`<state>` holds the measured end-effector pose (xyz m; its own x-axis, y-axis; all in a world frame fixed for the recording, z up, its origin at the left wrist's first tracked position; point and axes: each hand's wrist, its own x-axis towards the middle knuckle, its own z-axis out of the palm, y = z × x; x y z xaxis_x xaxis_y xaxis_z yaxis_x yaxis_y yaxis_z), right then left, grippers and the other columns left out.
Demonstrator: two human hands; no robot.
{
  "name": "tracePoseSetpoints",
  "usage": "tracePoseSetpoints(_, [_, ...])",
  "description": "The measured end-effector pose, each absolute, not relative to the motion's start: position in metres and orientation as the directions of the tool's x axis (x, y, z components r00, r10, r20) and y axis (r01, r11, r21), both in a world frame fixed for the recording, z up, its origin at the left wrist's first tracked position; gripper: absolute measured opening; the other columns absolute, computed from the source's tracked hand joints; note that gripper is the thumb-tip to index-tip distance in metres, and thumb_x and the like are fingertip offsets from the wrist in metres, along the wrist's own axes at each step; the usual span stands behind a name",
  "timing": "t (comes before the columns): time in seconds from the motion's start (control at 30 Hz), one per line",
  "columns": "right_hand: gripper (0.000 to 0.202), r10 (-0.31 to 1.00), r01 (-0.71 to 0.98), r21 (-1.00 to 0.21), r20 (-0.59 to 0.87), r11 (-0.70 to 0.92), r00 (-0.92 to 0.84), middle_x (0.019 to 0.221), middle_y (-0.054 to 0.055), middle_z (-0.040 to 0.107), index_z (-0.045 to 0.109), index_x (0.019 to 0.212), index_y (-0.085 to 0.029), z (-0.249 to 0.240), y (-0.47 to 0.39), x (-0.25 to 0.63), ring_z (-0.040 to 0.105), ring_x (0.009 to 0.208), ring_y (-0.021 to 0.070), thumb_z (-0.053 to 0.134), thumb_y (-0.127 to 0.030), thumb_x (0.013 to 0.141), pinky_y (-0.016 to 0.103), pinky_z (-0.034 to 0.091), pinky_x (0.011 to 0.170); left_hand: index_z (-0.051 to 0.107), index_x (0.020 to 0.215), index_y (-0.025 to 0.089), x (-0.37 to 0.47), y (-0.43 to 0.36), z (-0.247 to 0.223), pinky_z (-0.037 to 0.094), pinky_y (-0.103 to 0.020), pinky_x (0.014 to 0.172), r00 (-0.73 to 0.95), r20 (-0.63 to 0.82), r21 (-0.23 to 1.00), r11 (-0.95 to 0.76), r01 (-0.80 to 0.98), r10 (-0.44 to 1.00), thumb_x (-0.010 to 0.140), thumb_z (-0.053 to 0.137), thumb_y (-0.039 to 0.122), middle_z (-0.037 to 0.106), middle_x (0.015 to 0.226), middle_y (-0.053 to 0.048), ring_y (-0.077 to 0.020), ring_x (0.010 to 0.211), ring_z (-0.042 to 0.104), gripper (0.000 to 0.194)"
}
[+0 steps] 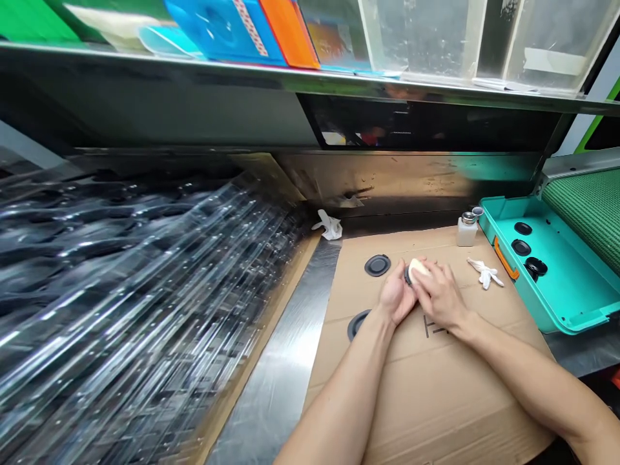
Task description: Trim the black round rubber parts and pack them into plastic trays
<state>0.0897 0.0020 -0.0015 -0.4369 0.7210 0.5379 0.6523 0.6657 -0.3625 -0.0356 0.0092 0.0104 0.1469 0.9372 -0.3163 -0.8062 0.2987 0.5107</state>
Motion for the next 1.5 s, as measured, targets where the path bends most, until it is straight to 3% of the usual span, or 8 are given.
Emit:
tracePoseSetpoints(0.47, [0.039, 0.766, 0.707, -0.334, 0.442, 0.623, -0.467, 0.138, 0.016, 0.053, 0.059, 0.137, -0.016, -0.006, 0.01, 0.094, 0.046, 0.116, 0.0297, 0.044, -0.028, 0.103, 0.044, 0.042, 0.102, 0.07, 0.097, 0.006, -0.041, 0.012, 0.009, 0.057, -0.045, 0.098, 0.126, -0.326, 0.519, 0.289, -0.804, 0.937, 0.1, 0.039, 0.022, 0.072, 0.106, -0.019, -0.0284, 0.108, 0.068, 0.035])
tracePoseSetpoints(0.6, [0.04, 0.83, 0.703, -0.466, 0.443, 0.537, -0.34, 0.134, 0.015, 0.053, 0.057, 0.137, -0.017, -0.004, 0.024, 0.106, 0.048, 0.119, 0.0293, 0.052, -0.027, 0.099, 0.044, 0.043, 0.104, 0.071, 0.094, 0.006, -0.039, 0.011, 0.01, 0.058, -0.04, 0.095, 0.147, -0.265, 0.546, 0.274, -0.792, 0.953, 0.098, 0.041, 0.014, 0.072, 0.104, -0.017, -0.0248, 0.1, 0.069, 0.031])
tracePoseSetpoints(0.77, [0.069, 0.894, 0.596, -0.667, 0.313, 0.446, -0.319, 0.126, 0.015, 0.057, 0.05, 0.138, -0.014, 0.01, 0.025, 0.121, 0.057, 0.114, 0.0269, 0.079, -0.027, 0.078, 0.039, 0.048, 0.099, 0.071, 0.103, 0.009, -0.038, 0.013, 0.008, 0.059, -0.036, 0.089, 0.035, -0.264, 0.607, 0.194, -0.771, 0.964, 0.098, 0.053, 0.019, 0.071, 0.097, -0.012, -0.0192, 0.089, 0.069, 0.021])
tracePoseSetpoints(0.93, [0.041, 0.892, 0.514, -0.756, 0.205, 0.407, -0.404, 0.105, 0.004, 0.07, 0.062, 0.121, -0.022, 0.023, 0.019, 0.12, 0.065, 0.097, 0.0225, 0.076, -0.031, 0.082, 0.033, 0.049, 0.086, 0.068, 0.108, 0.012, -0.033, 0.014, 0.005, 0.058, -0.04, 0.091, 0.073, -0.296, 0.59, 0.243, -0.77, 0.952, 0.104, 0.043, 0.042, 0.072, 0.1, -0.013, -0.0228, 0.094, 0.07, 0.04])
tracePoseSetpoints(1.1, [0.024, 0.892, 0.462, -0.783, 0.255, 0.417, -0.373, 0.098, 0.001, 0.071, 0.067, 0.114, -0.022, 0.023, 0.017, 0.114, 0.065, 0.086, 0.0173, 0.062, -0.031, 0.092, 0.025, 0.047, 0.079, 0.067, 0.116, 0.01, -0.026, 0.008, 0.003, 0.055, -0.041, 0.098, 0.179, -0.271, 0.593, 0.311, -0.743, 0.946, 0.105, 0.037, 0.04, 0.072, 0.108, -0.015, -0.0259, 0.104, 0.069, 0.043])
tracePoseSetpoints(1.2, [0.019, 0.861, 0.532, -0.713, 0.204, 0.456, -0.465, 0.097, 0.001, 0.072, 0.07, 0.108, -0.024, 0.025, 0.017, 0.118, 0.066, 0.088, 0.018, 0.063, -0.032, 0.092, 0.024, 0.046, 0.077, 0.067, 0.113, 0.01, -0.024, 0.006, 0.004, 0.055, -0.042, 0.099, 0.159, -0.3, 0.593, 0.315, -0.742, 0.941, 0.105, 0.039, 0.037, 0.072, 0.11, -0.016, -0.0261, 0.106, 0.069, 0.04])
tracePoseSetpoints(1.33, [0.031, 0.937, 0.814, -0.465, 0.206, 0.347, -0.282, 0.103, 0.006, 0.073, 0.059, 0.129, -0.025, 0.031, 0.013, 0.117, 0.068, 0.091, 0.0238, 0.05, -0.037, 0.102, 0.03, 0.047, 0.078, 0.067, 0.109, 0.007, -0.019, 0.004, 0.006, 0.056, -0.042, 0.1, 0.129, -0.314, 0.586, 0.299, -0.753, 0.941, 0.106, 0.035, 0.033, 0.072, 0.111, -0.018, -0.0262, 0.109, 0.068, 0.041])
tracePoseSetpoints(1.5, [0.033, 0.958, 0.928, -0.242, 0.123, 0.283, -0.26, 0.102, 0.009, 0.072, 0.051, 0.132, -0.025, 0.034, 0.007, 0.098, 0.069, 0.085, 0.0262, 0.04, -0.045, 0.107, 0.032, 0.047, 0.073, 0.067, 0.116, 0.009, -0.016, 0.003, 0.006, 0.056, -0.042, 0.101, 0.141, -0.347, 0.543, 0.321, -0.776, 0.927, 0.106, 0.033, 0.032, 0.074, 0.107, -0.015, -0.0247, 0.109, 0.069, 0.041])
